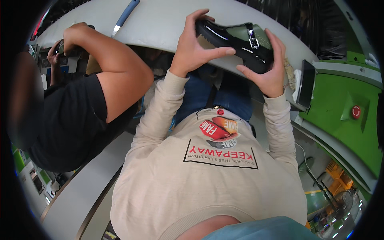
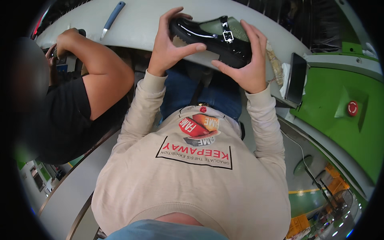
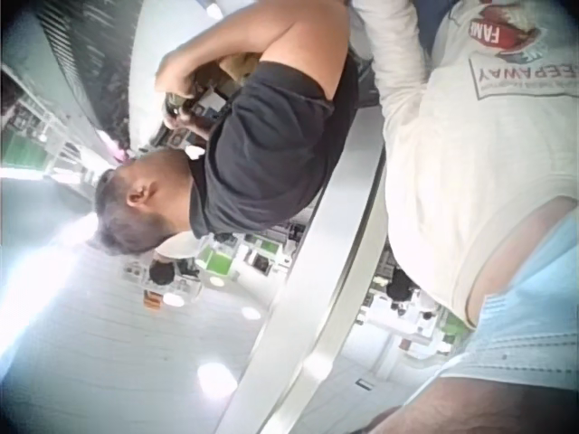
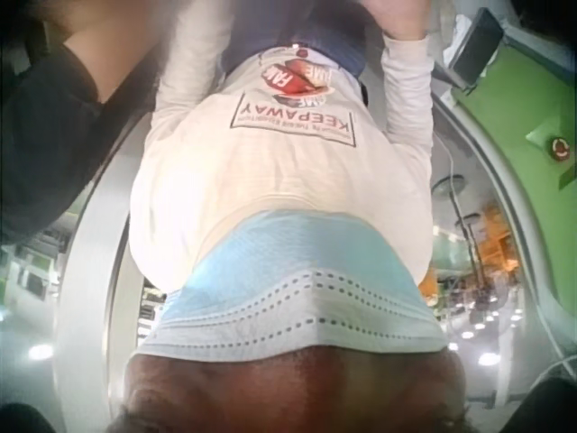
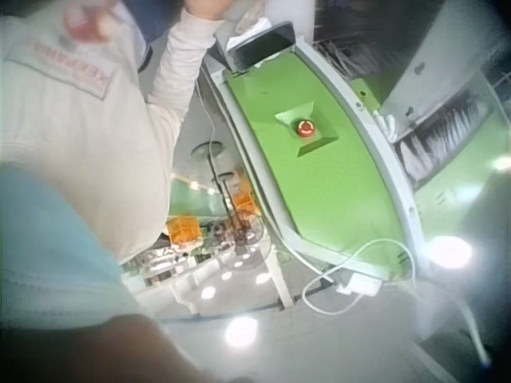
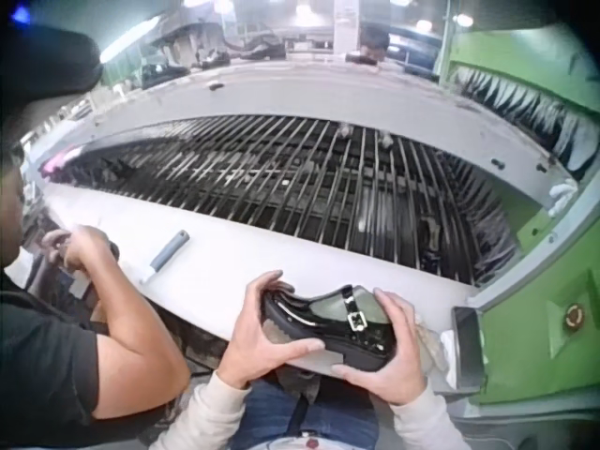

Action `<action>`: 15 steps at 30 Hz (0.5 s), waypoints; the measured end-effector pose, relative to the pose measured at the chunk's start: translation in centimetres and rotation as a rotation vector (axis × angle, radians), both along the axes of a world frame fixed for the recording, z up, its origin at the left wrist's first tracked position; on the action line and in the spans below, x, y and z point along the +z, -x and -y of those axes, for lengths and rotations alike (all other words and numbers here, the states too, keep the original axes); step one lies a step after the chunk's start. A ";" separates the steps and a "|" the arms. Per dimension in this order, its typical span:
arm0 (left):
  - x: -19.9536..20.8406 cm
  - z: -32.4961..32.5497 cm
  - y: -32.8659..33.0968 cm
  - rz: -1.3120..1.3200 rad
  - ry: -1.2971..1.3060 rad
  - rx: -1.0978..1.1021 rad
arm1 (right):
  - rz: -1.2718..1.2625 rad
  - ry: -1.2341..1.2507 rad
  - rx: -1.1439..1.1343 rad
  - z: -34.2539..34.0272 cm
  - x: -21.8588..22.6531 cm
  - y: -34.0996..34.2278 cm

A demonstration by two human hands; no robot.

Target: The person takes shoe soles and lasted shoes, attaches and presses the soles onto the shoes by hand, rubs the edges with a hand tool, and places the assembled shoes onto the conveyor belt.

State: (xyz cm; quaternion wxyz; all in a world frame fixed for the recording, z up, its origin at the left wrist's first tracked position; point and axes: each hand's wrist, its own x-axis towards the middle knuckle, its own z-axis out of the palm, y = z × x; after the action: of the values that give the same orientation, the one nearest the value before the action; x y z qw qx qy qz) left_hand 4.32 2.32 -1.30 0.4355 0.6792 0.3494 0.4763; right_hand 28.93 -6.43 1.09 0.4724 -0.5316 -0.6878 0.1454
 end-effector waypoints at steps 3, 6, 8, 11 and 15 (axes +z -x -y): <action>-0.2 0.2 -0.2 0.132 0.060 -0.019 | -0.384 0.166 0.065 0.0 -0.8 -0.5; -1.4 0.4 0.4 0.283 0.084 0.001 | -0.646 0.309 0.078 -0.1 1.0 -0.9; -1.3 0.6 0.3 0.365 0.114 -0.002 | -0.613 0.204 0.054 -0.6 3.7 -1.8; -1.4 0.7 -0.2 0.368 0.107 0.017 | -0.495 -0.134 0.058 -2.3 10.7 -3.3; -1.5 1.1 -0.2 0.250 0.106 0.073 | -0.294 -0.571 -0.134 -7.9 20.9 -2.8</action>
State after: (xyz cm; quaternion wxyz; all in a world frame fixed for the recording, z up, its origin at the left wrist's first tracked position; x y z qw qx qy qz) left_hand 4.54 1.26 -2.77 0.4934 0.5774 0.3416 0.5536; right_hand 31.73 1.43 21.99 0.7052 -0.3951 -0.5886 -0.0099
